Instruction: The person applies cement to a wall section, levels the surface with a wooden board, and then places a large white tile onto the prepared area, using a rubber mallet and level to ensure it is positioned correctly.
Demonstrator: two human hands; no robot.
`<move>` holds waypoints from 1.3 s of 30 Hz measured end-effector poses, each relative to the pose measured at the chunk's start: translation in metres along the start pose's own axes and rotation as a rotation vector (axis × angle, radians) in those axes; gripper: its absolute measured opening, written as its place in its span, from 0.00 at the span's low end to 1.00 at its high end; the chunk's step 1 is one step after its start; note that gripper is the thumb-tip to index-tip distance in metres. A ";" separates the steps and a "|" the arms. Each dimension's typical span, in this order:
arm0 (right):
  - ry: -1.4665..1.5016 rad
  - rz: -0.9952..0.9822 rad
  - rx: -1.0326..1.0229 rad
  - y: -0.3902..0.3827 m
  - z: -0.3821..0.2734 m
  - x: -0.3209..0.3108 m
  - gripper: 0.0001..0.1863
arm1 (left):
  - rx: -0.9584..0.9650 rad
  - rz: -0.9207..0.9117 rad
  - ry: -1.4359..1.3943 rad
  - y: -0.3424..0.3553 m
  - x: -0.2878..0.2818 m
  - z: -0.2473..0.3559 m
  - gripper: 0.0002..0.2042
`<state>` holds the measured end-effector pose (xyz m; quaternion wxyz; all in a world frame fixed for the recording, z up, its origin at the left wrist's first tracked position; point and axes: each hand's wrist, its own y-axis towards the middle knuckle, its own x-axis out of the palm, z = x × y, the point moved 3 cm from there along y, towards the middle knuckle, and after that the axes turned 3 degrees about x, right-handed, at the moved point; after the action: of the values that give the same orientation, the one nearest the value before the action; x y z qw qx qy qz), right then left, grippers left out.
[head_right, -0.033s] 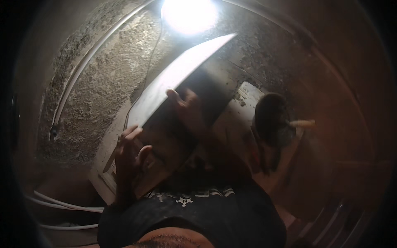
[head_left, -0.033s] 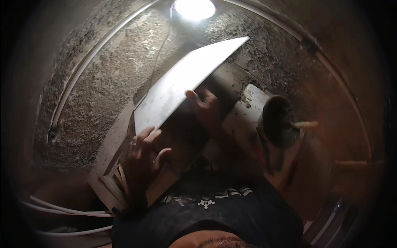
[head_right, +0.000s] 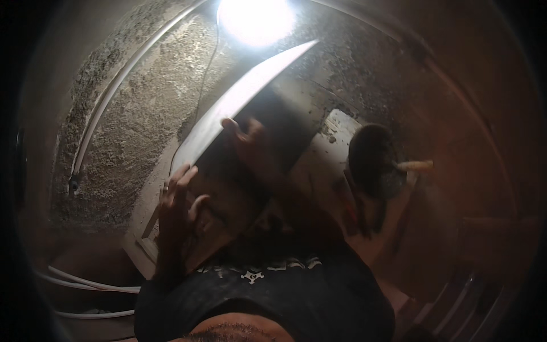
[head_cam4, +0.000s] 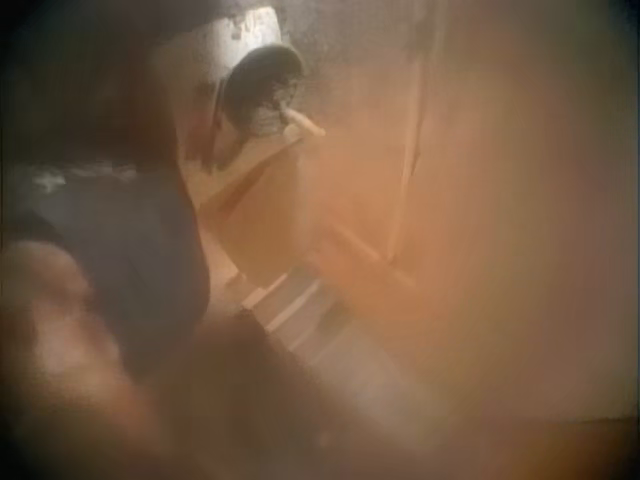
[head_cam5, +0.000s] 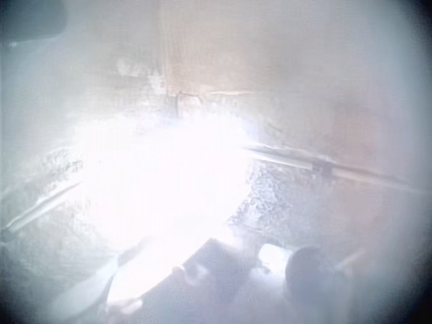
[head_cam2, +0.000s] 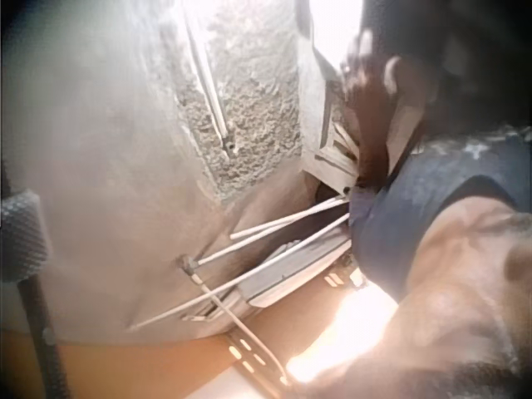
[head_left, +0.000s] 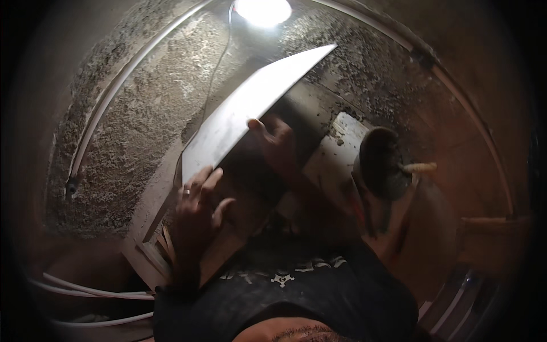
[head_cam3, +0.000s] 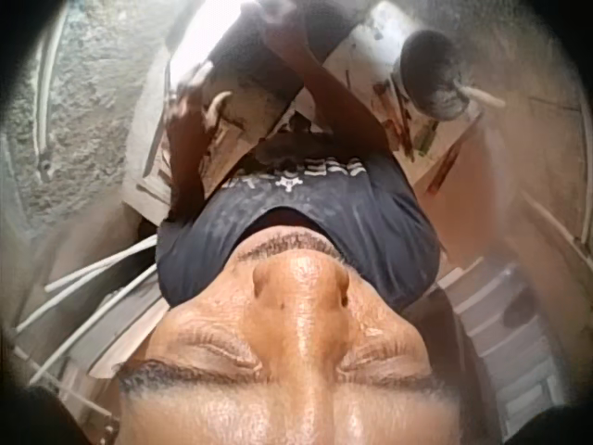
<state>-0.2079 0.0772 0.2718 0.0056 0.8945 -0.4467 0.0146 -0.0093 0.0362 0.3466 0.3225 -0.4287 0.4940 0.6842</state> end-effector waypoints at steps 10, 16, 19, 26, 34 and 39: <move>-0.137 -0.114 -0.348 0.009 0.012 0.003 0.23 | -0.082 0.117 0.414 0.008 0.042 -0.066 0.14; -0.314 -0.233 -0.054 -0.117 0.076 -0.124 0.19 | -0.180 0.154 0.517 0.007 0.043 -0.089 0.16; -0.900 -0.160 -0.315 -0.191 0.125 -0.213 0.10 | -0.171 0.200 0.585 0.005 0.032 -0.091 0.14; -1.026 -0.029 0.114 -0.275 0.212 -0.299 0.16 | -0.127 0.289 0.512 0.007 0.027 -0.106 0.16; -0.951 -0.357 0.063 -0.209 0.287 -0.190 0.18 | -0.191 0.234 0.591 0.011 0.033 -0.140 0.17; -0.804 -0.182 0.074 -0.238 0.224 -0.228 0.15 | -0.315 0.202 0.594 0.009 0.023 -0.154 0.19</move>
<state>-0.1494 0.3973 0.0411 -0.2003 0.8644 -0.3318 -0.3204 0.0140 -0.1124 0.3073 0.0252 -0.6024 0.4948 0.6258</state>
